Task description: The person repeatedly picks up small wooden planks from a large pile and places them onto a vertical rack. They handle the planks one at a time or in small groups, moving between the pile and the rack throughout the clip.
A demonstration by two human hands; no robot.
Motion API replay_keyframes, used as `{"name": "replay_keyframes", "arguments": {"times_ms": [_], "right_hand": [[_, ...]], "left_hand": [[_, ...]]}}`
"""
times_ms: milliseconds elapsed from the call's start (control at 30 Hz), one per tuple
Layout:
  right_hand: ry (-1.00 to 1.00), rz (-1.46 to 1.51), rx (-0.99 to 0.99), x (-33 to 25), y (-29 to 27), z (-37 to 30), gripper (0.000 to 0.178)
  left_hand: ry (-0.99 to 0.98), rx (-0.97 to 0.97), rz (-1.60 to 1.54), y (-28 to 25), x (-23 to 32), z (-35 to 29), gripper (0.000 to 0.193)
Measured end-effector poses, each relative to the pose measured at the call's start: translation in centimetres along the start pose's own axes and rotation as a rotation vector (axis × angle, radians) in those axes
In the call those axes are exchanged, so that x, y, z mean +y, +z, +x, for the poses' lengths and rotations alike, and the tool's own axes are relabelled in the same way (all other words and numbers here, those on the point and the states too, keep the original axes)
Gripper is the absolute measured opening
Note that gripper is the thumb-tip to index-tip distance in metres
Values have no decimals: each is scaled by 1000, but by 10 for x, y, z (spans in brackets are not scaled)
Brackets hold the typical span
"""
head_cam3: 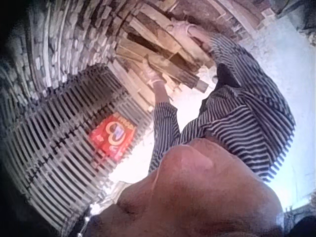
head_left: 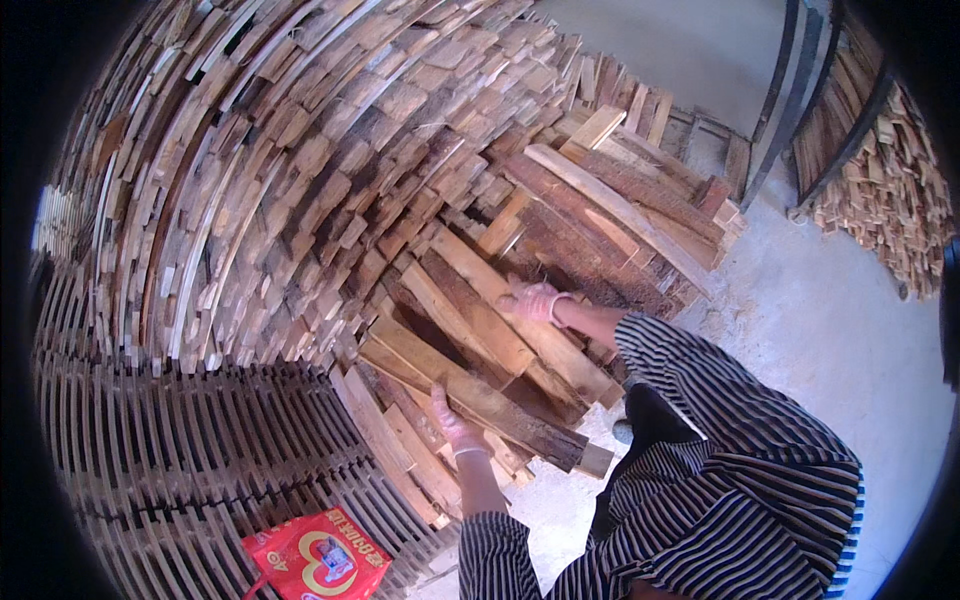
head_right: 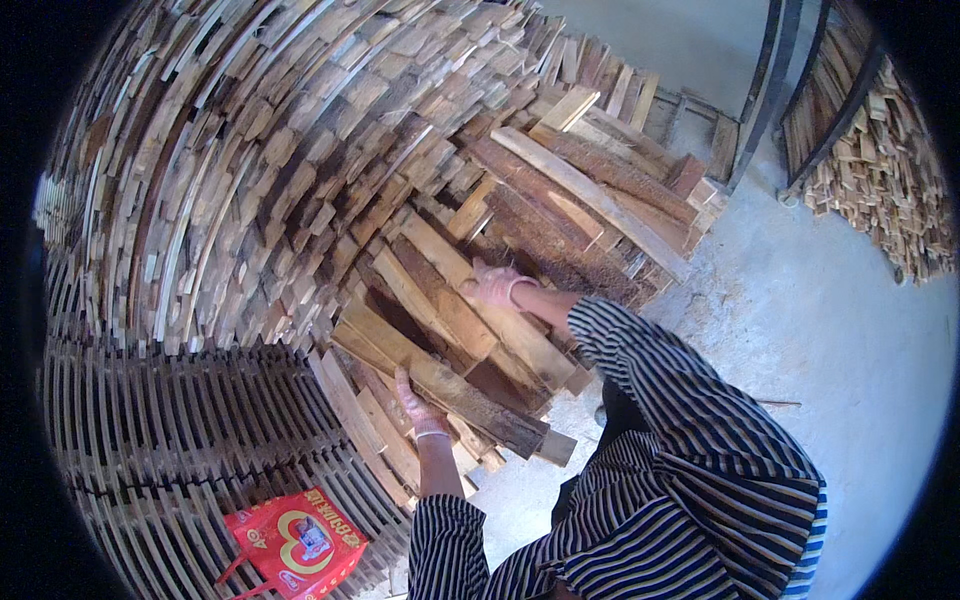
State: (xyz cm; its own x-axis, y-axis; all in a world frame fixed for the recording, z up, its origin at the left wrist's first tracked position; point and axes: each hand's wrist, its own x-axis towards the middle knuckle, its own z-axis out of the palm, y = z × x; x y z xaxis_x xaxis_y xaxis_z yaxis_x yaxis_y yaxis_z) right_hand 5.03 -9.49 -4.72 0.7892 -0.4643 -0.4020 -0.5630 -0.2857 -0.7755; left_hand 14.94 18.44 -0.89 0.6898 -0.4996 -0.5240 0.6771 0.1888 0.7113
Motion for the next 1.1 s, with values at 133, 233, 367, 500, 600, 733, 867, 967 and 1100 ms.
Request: {"name": "replay_keyframes", "arguments": {"times_ms": [133, 233, 367, 500, 600, 733, 867, 967, 1100], "right_hand": [[47, 40, -35, -3, 4, -1, 98], [65, 129, 129, -10, 21, -8, 98], [32, 72, 87, -16, 11, -14, 95], [-112, -315, -342, -16, -37, -9, 93], [-2, -160, -372, -14, -41, -13, 92], [46, 82, -92, -1, 0, -36, 99], [94, -2, 11, -9, 7, -51, 86], [-3, -133, 81, -24, -16, -69, 77], [-122, -587, 686, -14, -72, -95, 84]], "left_hand": [[-22, 42, -19, 2, 0, 1, 71], [30, 27, -31, 7, 0, 0, 71], [-25, 114, 46, 14, 3, -5, 72], [-34, 50, 44, 17, 3, -7, 73], [2, 12, 21, 17, 2, -4, 65], [-11, 113, -9, 13, 0, 1, 73], [-66, 99, 7, 11, 2, -1, 76], [-3, 35, 138, 14, 3, -6, 68], [25, 53, 89, 19, 3, -11, 69]]}}
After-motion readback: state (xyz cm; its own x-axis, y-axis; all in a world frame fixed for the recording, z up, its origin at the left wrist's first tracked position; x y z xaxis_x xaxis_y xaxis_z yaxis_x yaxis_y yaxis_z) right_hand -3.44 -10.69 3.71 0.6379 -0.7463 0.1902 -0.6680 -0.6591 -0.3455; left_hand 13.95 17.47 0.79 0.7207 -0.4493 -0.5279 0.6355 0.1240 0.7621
